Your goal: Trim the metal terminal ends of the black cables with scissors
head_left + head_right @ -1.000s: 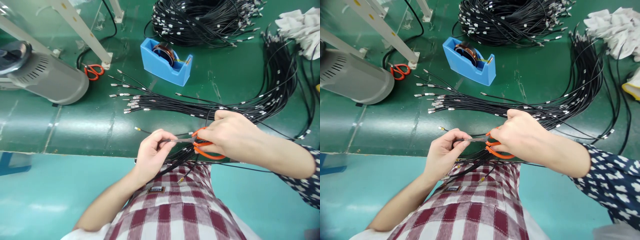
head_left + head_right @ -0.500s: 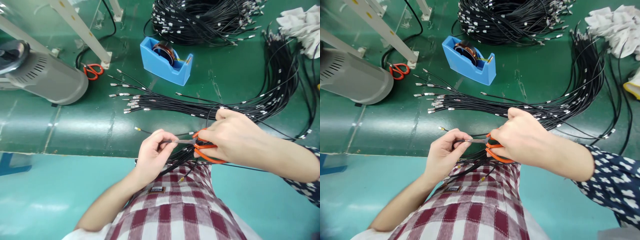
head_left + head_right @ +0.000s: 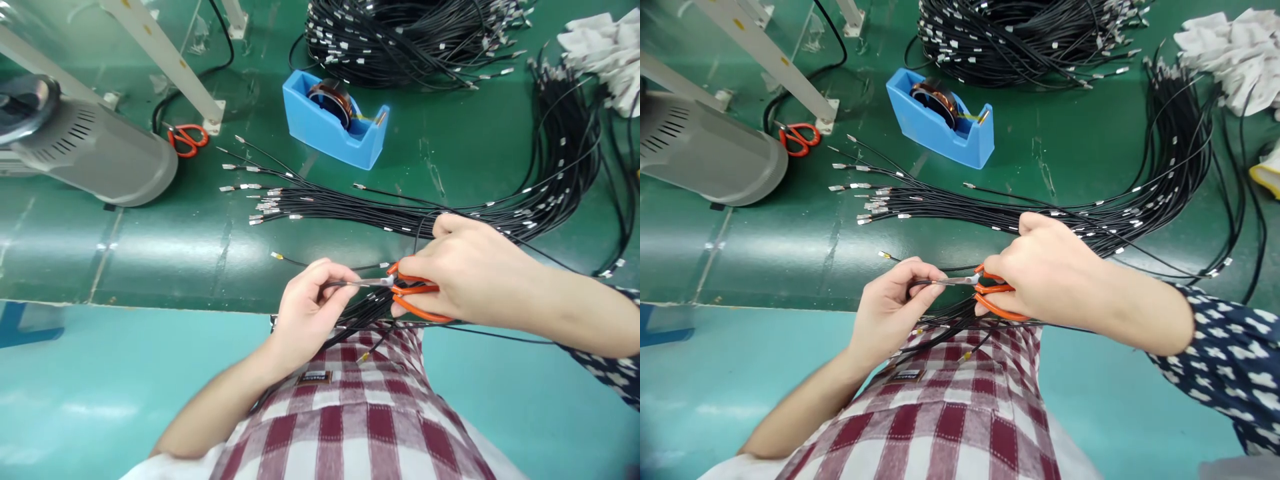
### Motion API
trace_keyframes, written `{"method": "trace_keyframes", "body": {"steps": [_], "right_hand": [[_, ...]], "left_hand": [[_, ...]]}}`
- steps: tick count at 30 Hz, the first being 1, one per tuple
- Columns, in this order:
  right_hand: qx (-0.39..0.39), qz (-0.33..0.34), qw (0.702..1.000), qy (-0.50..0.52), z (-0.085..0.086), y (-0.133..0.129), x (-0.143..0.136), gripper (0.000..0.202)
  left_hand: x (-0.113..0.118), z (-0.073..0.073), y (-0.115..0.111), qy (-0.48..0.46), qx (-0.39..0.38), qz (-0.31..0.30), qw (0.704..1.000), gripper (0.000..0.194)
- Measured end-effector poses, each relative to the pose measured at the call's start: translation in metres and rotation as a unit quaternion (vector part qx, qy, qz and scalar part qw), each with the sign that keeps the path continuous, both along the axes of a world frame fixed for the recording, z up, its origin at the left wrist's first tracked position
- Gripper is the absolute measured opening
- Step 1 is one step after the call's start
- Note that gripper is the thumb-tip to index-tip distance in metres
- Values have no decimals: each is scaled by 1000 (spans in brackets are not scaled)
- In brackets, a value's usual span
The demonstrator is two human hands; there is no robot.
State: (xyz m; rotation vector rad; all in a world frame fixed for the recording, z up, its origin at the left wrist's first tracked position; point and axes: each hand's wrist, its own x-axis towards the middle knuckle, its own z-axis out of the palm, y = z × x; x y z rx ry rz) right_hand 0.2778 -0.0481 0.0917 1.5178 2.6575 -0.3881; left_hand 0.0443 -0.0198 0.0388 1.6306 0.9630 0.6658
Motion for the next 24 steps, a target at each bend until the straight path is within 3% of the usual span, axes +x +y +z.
{"method": "trace_keyframes", "body": {"steps": [11,19,24], "right_hand": [[-19,28,997,-68,6,-2,-6,35],[2,13,1000,-4,6,-3,-3,34],[5,18,998,-53,7,-4,-6,34]], "left_hand": [[1,-2,-1,4,15,-9,1000,8],[1,2,-2,8,20,-16,1000,9],[2,1,-1,13,24,-11,1000,9]]}}
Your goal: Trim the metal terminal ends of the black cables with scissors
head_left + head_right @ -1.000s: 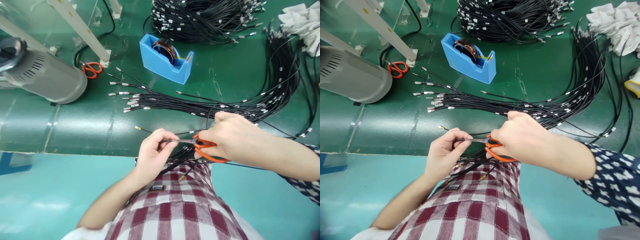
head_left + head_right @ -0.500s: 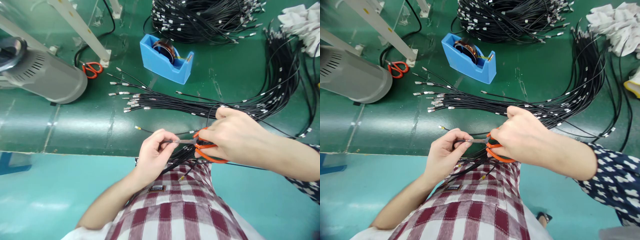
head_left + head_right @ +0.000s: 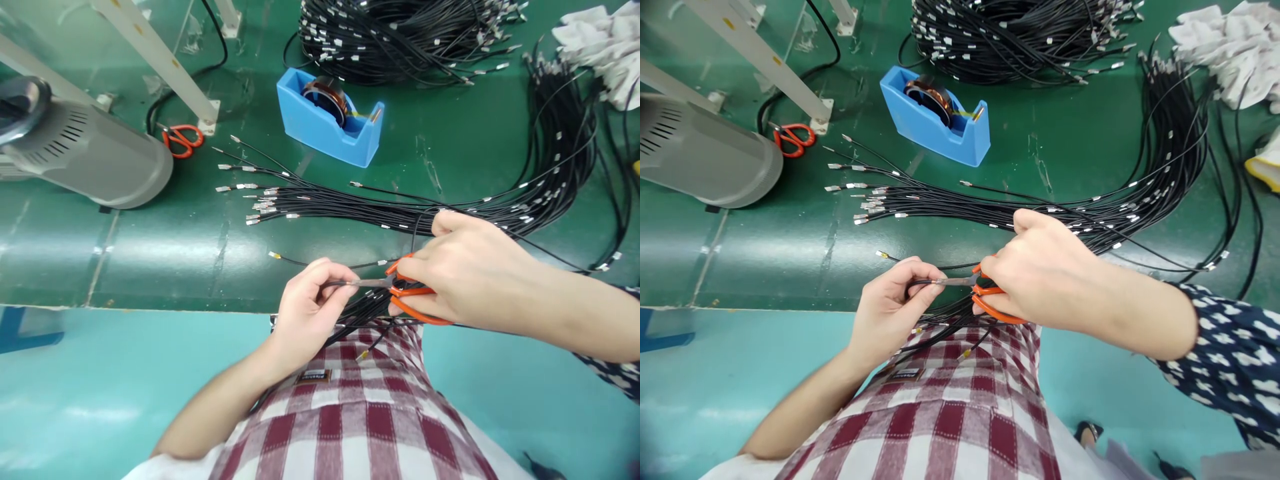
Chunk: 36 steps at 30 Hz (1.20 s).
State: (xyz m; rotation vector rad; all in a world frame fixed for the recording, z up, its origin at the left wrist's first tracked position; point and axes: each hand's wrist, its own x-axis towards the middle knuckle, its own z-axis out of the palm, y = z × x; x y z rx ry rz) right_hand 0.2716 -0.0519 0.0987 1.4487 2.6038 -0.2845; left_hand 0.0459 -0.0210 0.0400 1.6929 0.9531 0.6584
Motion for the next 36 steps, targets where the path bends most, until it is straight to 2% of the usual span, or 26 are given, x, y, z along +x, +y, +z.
{"method": "trace_keyframes", "body": {"steps": [7,16,24,28,30,32,34,36], "right_hand": [[18,41,997,-64,-1,-5,-4,28],[-9,-3,1000,-15,-3,0,-1,35],[23,35,997,-64,2,-6,-5,27],[6,37,996,-85,4,-7,-8,28],[-14,1,999,-48,3,-6,-9,29],[-68,-55,994,60,-3,-3,-6,35],[-154,-127,955,220,-11,3,3,47],[-204,-222,890,342,-20,13,20,54]], "left_hand": [[1,-2,0,-2,0,-1,1000,11],[1,-1,0,-8,21,-5,1000,11],[0,1,-3,-2,43,-8,999,14],[0,-1,-4,-5,46,-11,999,13],[1,-2,-4,-12,36,-3,999,12],[1,-3,-5,-27,3,12,1000,9],[0,-5,-4,-53,-61,33,996,5],[-2,-7,-2,-91,-137,55,985,5]]}}
